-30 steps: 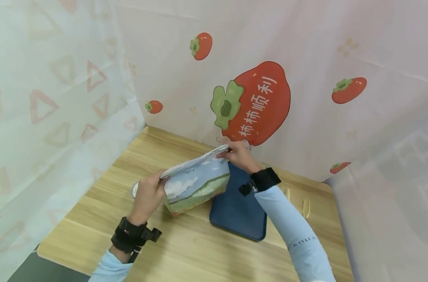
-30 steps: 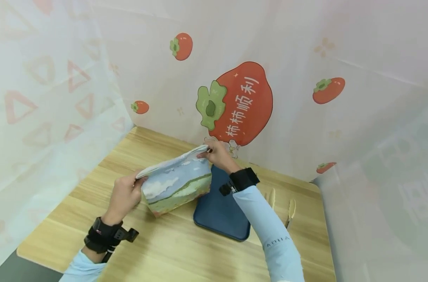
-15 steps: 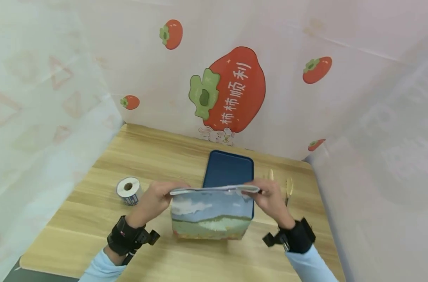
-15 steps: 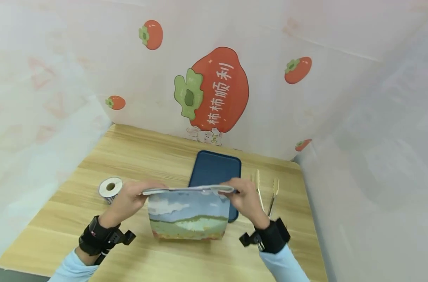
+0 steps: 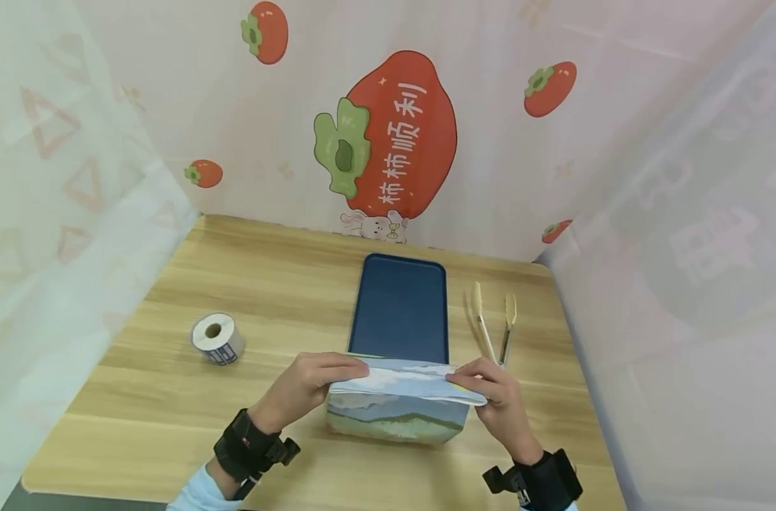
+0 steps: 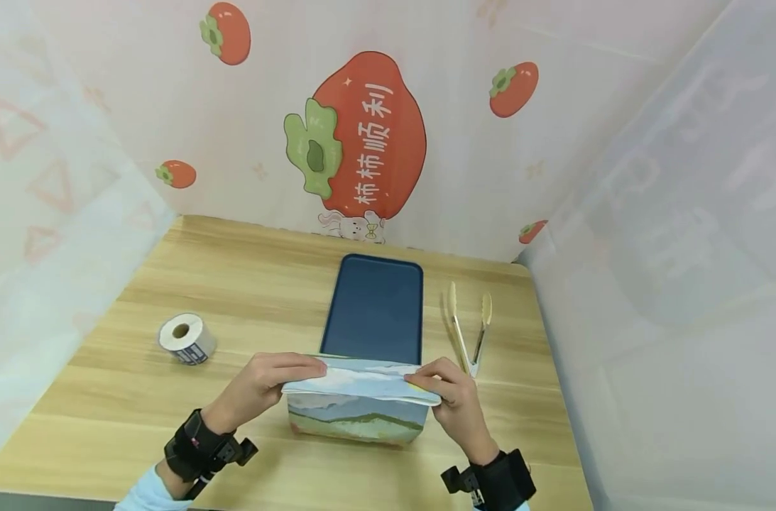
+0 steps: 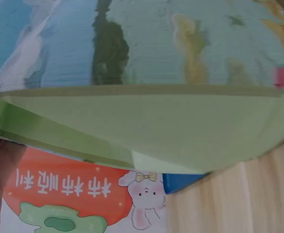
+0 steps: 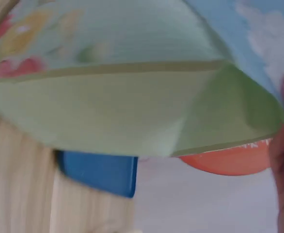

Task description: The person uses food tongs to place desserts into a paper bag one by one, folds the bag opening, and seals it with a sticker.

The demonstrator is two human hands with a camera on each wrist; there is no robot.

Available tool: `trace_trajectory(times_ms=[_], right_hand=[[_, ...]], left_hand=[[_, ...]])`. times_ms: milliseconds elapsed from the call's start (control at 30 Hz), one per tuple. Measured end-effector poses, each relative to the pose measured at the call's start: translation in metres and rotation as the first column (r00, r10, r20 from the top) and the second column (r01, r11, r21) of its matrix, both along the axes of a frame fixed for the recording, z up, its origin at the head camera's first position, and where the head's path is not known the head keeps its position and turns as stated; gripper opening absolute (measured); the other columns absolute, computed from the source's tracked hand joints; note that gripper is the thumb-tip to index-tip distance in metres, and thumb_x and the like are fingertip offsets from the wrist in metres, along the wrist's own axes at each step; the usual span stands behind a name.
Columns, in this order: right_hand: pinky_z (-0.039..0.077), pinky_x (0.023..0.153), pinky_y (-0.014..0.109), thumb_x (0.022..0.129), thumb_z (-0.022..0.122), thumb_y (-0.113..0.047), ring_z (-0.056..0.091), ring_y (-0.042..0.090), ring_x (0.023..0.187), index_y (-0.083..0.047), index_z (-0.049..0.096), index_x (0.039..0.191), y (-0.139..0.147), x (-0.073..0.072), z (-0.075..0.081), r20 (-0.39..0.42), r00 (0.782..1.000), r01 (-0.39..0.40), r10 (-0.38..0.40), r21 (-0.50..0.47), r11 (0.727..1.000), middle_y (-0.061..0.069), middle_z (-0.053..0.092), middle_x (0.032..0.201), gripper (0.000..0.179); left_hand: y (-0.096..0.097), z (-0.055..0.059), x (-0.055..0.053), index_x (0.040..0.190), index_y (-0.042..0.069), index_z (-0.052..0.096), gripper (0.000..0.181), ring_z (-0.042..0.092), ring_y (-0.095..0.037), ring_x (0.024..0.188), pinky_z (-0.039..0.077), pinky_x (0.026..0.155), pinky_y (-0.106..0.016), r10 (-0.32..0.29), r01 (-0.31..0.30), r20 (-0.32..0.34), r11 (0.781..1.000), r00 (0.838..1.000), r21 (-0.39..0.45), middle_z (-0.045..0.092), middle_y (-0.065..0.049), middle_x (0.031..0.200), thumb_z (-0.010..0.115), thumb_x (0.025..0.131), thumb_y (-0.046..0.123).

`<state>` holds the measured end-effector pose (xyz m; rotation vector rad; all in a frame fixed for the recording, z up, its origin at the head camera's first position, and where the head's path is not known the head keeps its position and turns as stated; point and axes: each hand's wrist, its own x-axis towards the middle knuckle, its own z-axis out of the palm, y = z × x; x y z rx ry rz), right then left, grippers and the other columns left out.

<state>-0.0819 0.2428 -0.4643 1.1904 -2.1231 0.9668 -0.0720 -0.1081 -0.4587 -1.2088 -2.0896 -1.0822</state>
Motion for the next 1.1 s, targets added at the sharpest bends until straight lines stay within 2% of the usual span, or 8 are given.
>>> trace_trajectory(times_ms=[167, 267, 367, 533, 733, 833, 933, 1100], right_hand=[[0.049, 0.082, 0.029, 0.103, 0.044, 0.0, 0.063, 0.024, 0.108, -0.012, 0.065, 0.13, 0.001, 0.003, -0.013, -0.192, 0.981, 0.048, -0.026, 0.111, 0.993, 0.011, 0.064, 0.124, 0.036], [0.047, 0.07, 0.028, 0.104, 0.033, -0.004, 0.062, 0.026, 0.108, -0.011, 0.064, 0.13, -0.004, 0.008, 0.001, -0.225, 0.973, 0.11, -0.06, 0.217, 0.97, 0.012, 0.064, 0.126, 0.041], [0.044, 0.079, 0.031, 0.105, 0.028, -0.015, 0.056, 0.028, 0.114, -0.008, 0.059, 0.136, -0.003, 0.01, -0.002, -0.223, 0.972, 0.15, -0.081, 0.313, 0.938, 0.014, 0.059, 0.132, 0.044], [0.025, 0.112, 0.033, 0.105, 0.03, -0.055, 0.041, 0.029, 0.128, -0.003, 0.047, 0.146, 0.0, 0.021, -0.009, -0.1, 0.991, 0.123, -0.091, 0.387, 0.914, 0.016, 0.048, 0.142, 0.068], [0.022, 0.115, 0.031, 0.105, 0.043, -0.042, 0.043, 0.028, 0.126, -0.003, 0.048, 0.145, -0.013, 0.033, -0.008, 0.017, 0.984, 0.165, -0.179, 0.301, 0.939, 0.013, 0.052, 0.134, 0.056], [0.023, 0.113, 0.028, 0.101, 0.055, -0.035, 0.045, 0.022, 0.121, -0.003, 0.047, 0.146, -0.02, 0.038, -0.004, 0.081, 0.968, 0.208, -0.238, 0.278, 0.938, 0.008, 0.054, 0.126, 0.056], [0.027, 0.106, 0.027, 0.088, 0.073, -0.026, 0.048, 0.017, 0.108, -0.004, 0.056, 0.136, -0.025, 0.039, 0.0, 0.101, 0.952, 0.255, -0.289, 0.261, 0.931, 0.005, 0.055, 0.112, 0.056], [0.032, 0.091, 0.024, 0.07, 0.086, -0.011, 0.048, 0.011, 0.087, -0.01, 0.068, 0.104, -0.033, 0.031, 0.003, 0.109, 0.933, 0.31, -0.342, 0.233, 0.922, -0.002, 0.054, 0.089, 0.039]], left_hand=[[-0.001, -0.003, 0.002, 0.115, 0.009, 0.073, 0.039, 0.071, -0.021, 0.101, 0.056, 0.088, -0.025, 0.037, -0.043, -0.113, 0.998, 0.993, -0.051, 0.073, -0.007, 0.111, 0.038, 0.104, -0.002], [-0.002, -0.004, 0.004, 0.115, 0.01, 0.073, 0.039, 0.071, -0.021, 0.102, 0.057, 0.087, -0.028, 0.083, -0.1, -0.188, 0.992, 0.979, -0.081, 0.072, -0.008, 0.113, 0.035, 0.107, 0.005], [-0.004, -0.006, 0.006, 0.117, 0.011, 0.072, 0.042, 0.07, -0.021, 0.105, 0.056, 0.088, -0.031, 0.111, -0.138, -0.21, 0.983, 0.971, -0.12, 0.072, -0.008, 0.117, 0.032, 0.106, 0.002], [-0.009, -0.01, 0.012, 0.124, 0.012, 0.068, 0.053, 0.065, -0.024, 0.116, 0.053, 0.098, -0.034, 0.085, -0.107, -0.12, 0.977, 0.989, -0.186, 0.066, -0.01, 0.129, 0.038, 0.087, -0.009], [-0.014, -0.009, 0.022, 0.13, 0.012, 0.063, 0.071, 0.056, -0.024, 0.127, 0.046, 0.106, -0.041, 0.061, -0.06, -0.006, 0.969, 0.998, -0.239, 0.058, -0.011, 0.14, 0.049, 0.063, -0.004], [-0.009, -0.008, 0.025, 0.127, 0.01, 0.062, 0.055, 0.057, -0.023, 0.125, 0.047, 0.103, -0.043, 0.095, -0.085, 0.029, 0.965, 0.995, -0.248, 0.059, -0.01, 0.137, 0.057, 0.072, 0.004], [0.002, -0.009, 0.026, 0.127, 0.006, 0.06, 0.043, 0.061, -0.023, 0.119, 0.051, 0.099, -0.04, 0.195, -0.177, 0.044, 0.948, 0.98, -0.263, 0.064, -0.009, 0.129, 0.069, 0.087, 0.018], [0.02, -0.01, 0.028, 0.124, 0.007, 0.064, 0.053, 0.066, -0.021, 0.108, 0.054, 0.092, -0.036, 0.374, -0.337, 0.114, 0.907, 0.92, -0.255, 0.07, -0.005, 0.115, 0.084, 0.079, 0.025]])
